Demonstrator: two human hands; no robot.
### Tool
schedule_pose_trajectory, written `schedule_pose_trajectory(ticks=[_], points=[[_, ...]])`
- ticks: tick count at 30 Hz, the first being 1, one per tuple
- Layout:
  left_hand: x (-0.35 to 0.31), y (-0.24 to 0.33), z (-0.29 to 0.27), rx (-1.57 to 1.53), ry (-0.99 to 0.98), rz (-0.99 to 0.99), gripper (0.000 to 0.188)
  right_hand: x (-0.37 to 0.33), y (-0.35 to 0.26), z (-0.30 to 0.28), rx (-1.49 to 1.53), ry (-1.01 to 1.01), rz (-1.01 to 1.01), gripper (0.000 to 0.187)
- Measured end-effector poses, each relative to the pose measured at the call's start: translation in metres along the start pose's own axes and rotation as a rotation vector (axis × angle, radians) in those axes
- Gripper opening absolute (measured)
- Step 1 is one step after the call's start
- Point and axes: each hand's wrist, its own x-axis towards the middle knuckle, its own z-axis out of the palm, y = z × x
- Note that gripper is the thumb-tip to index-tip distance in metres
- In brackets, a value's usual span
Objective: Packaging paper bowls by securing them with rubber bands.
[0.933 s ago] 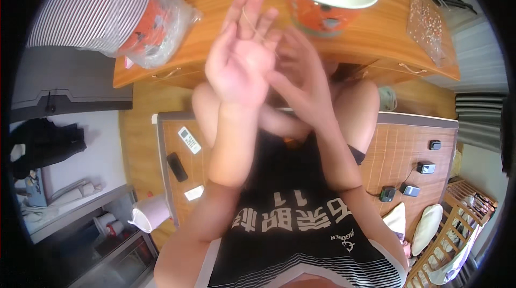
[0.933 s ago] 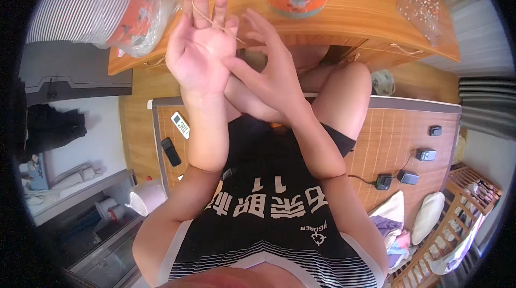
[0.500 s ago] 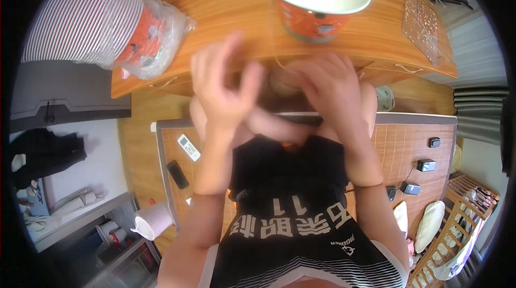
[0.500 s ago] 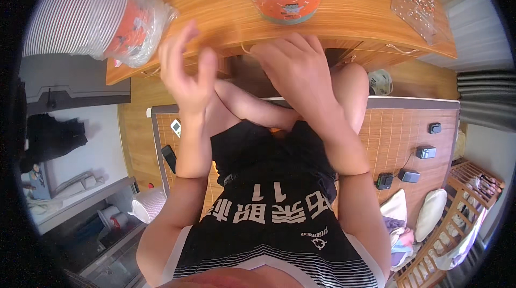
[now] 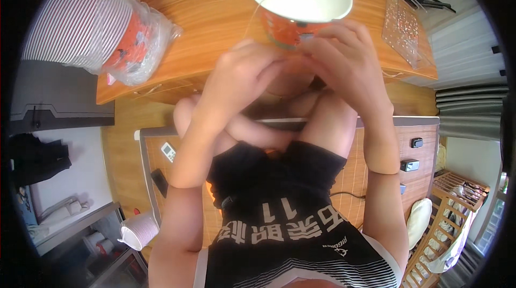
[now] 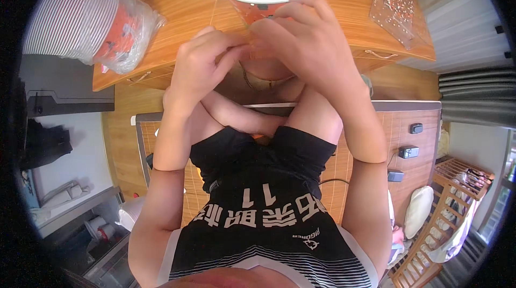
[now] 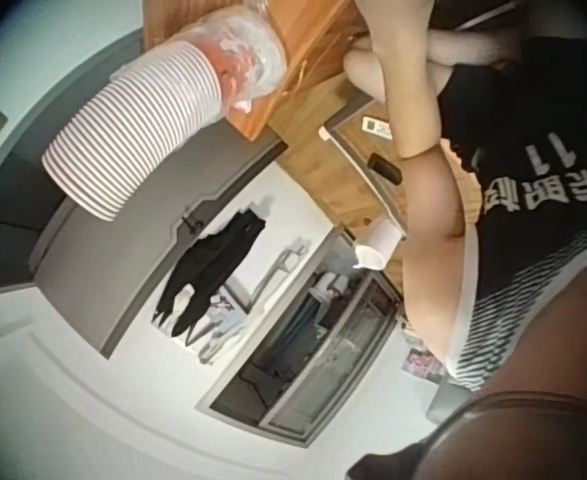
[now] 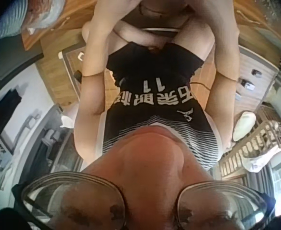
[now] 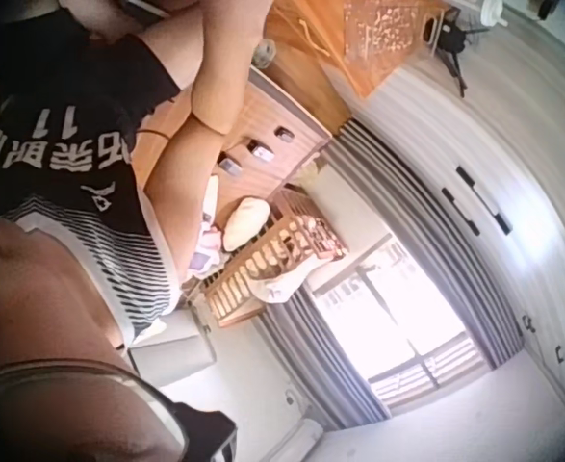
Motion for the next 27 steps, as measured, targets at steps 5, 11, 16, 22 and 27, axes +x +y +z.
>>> schedule_pose_trajectory(ticks=[5,11,16,22,27], points=[[-0.001,-0.002,0.000,0.133,0.058,-0.106,0.014,0.005,0.022,-0.013,0.017,0.003,0.110,0.021],[0.000,0.008,0.022,-0.429,0.421,-0.490,0.011,0.019,0.028,-0.007,0.049,0.009,0.144,0.021],[-0.004,0.010,0.027,-0.374,0.459,-0.536,0.013,0.013,0.030,0.007,0.070,-0.153,0.183,0.020],[-0.004,0.006,0.035,-0.056,0.522,-0.337,0.015,0.019,0.021,0.009,0.137,-0.180,0.245,0.012],[0.000,0.008,0.038,-0.043,0.545,-0.327,0.014,0.019,0.020,0.009,0.122,-0.184,0.254,0.011]])
